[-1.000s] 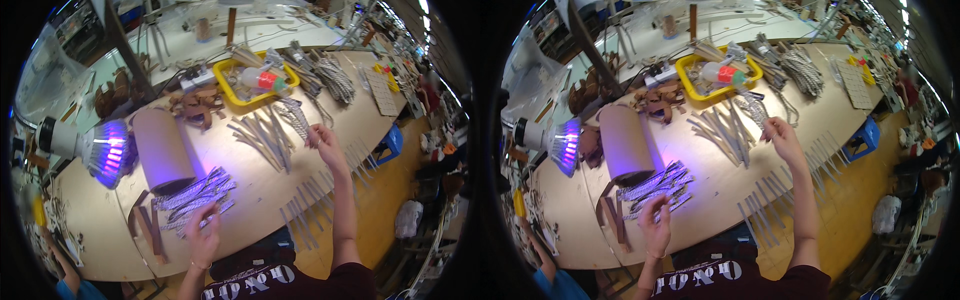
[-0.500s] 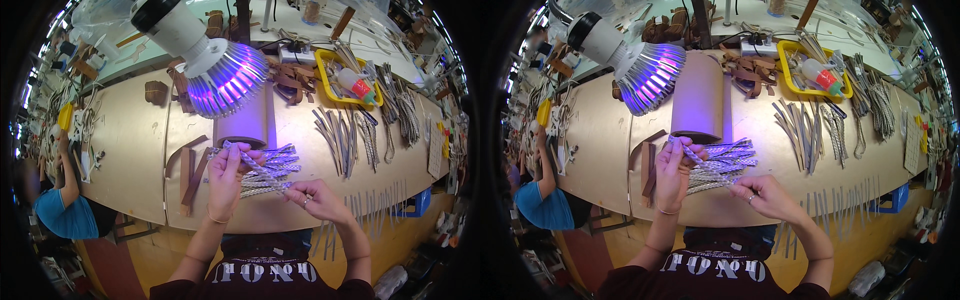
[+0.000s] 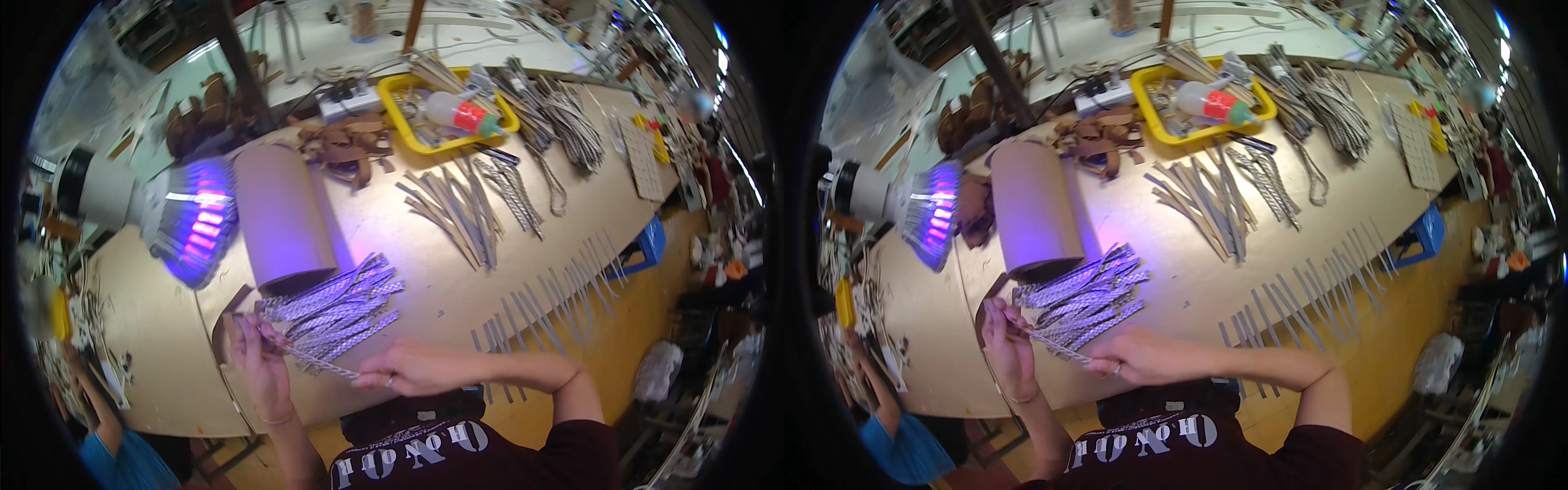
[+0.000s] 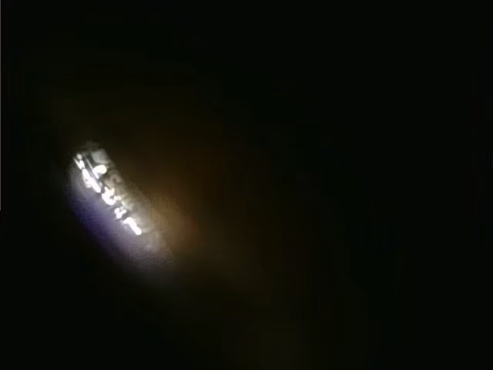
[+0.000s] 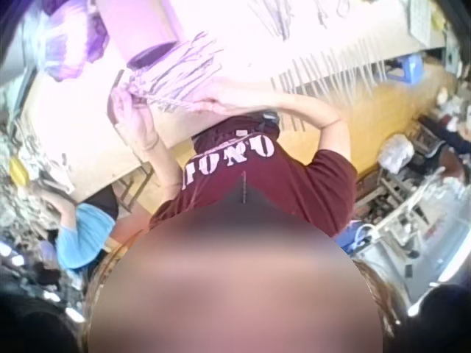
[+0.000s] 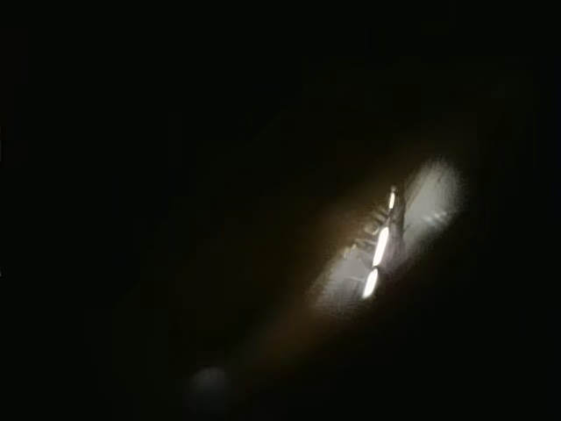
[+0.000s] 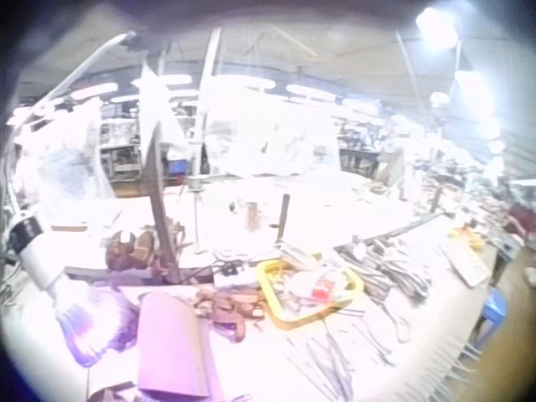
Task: The person assembles braided straps by hand, repeatedly picking up braided cords and flat strips, aligning them, and stacking the finished units on the table. The person also handles brown leather pieces and organizes materials on the workbench.
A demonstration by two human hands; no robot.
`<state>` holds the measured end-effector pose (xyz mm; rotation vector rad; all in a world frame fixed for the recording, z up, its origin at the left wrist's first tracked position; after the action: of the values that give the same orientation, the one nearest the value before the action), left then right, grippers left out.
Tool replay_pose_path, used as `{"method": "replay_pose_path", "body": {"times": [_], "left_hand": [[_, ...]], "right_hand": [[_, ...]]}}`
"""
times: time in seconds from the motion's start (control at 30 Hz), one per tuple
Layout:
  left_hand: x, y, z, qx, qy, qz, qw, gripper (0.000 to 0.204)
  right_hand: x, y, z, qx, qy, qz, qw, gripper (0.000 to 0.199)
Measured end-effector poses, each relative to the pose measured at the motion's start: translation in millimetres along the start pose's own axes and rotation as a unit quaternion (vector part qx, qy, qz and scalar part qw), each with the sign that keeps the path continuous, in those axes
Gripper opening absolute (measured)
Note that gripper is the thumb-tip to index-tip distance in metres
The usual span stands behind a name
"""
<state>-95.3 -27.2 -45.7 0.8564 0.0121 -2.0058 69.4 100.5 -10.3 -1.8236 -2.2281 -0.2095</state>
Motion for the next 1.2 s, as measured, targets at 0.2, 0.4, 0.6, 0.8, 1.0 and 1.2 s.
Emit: {"method": "replay_pose_path", "body": {"times": [0.2, 0.4, 0.6, 0.8, 1.0, 1.2], "left_hand": [[-0.9, 12.5, -39.8, -0.006, -0.13, 0.093, 0.987, 0.017], [9.1, 17.9, -45.4, -0.071, -0.27, 0.13, 0.951, 0.017], [2.2, 25.0, -22.3, -0.265, -0.45, 0.199, 0.829, 0.032], [-36.9, 48.0, -15.3, -0.362, -0.579, 0.169, 0.711, 0.038], [-69.0, 44.9, -61.5, -0.075, -0.501, -0.172, 0.845, 0.04], [-120.3, 48.4, -94.5, 0.203, -0.195, -0.32, 0.904, 0.056]], "right_hand": [[35.8, 24.3, 36.5, -0.055, 0.033, 0.032, 0.997, 0.031], [163.8, 128.1, 50.2, -0.285, 0.484, 0.38, 0.735, 0.024], [194.3, 219.5, 80.0, -0.368, 0.549, 0.411, 0.627, 0.024], [209.3, 264.6, 83.8, -0.302, 0.257, 0.594, 0.7, 0.025], [173.8, 241.5, 45.1, -0.096, -0.144, 0.624, 0.762, 0.029], [80.0, 142.1, -10.1, -0.096, -0.038, 0.306, 0.947, 0.024]]}}
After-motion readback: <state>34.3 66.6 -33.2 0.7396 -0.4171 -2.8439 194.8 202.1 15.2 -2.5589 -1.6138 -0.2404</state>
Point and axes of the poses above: each hand's wrist, its own y-axis away from the middle knuckle, its own x-axis out of the back of the hand, z = x × y, the point moved 6 cm from there along -y, towards the middle knuckle, and after that the axes turned 12 degrees about x, right-handed, at the moved point
